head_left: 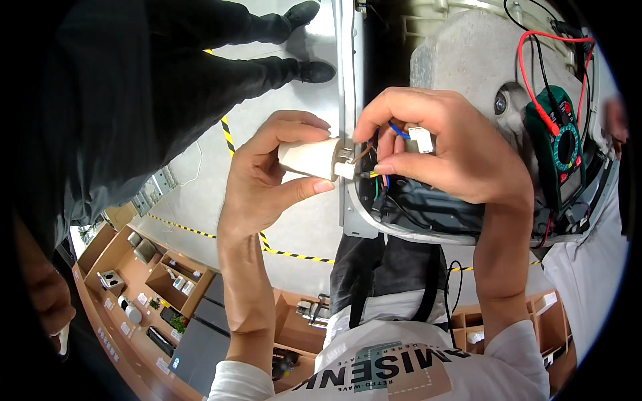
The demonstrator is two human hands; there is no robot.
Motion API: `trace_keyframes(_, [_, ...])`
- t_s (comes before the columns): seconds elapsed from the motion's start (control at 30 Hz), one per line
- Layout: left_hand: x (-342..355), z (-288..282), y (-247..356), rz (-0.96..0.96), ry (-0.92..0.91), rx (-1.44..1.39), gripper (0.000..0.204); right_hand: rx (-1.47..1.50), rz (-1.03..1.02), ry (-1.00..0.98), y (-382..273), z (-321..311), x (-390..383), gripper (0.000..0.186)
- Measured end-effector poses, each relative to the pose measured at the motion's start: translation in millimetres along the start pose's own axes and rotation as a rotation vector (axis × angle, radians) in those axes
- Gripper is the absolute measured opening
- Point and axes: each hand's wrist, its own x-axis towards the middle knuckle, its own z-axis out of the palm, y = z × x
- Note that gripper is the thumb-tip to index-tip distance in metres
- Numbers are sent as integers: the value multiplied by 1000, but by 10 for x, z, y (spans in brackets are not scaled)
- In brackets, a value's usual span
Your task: The person disconnects and reconnects electrical connectors from a washing machine component, then uses a multimeter to test electrical leads while another person assists by holding parts of the machine.
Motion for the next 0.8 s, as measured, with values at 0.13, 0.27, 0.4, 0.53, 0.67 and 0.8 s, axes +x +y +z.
trace_keyframes(0.13, [31, 13, -126, 22, 3, -113, 50, -159, -73, 30, 93, 23, -4, 15])
trace_keyframes(0.27, [44, -29, -239, 6, -6, -228, 51, -205, -168, 92, 127, 63, 9, 10])
trace_keyframes(0.4, [43, -68, -378, -10, -32, -369, 53, -195, -176, 137, 133, 141, 19, 11])
trace_keyframes(0.53, [57, -58, -478, -25, -47, -505, 54, -117, -152, 172, 152, 189, 21, 18])
trace_keyframes(0.67, [35, -38, -492, -52, -27, -566, 56, 5, -45, 156, 120, 144, 11, 25])
trace_keyframes(0.8, [40, -84, -541, -81, -49, -595, 56, 50, 11, 184, 88, 71, -13, 26])
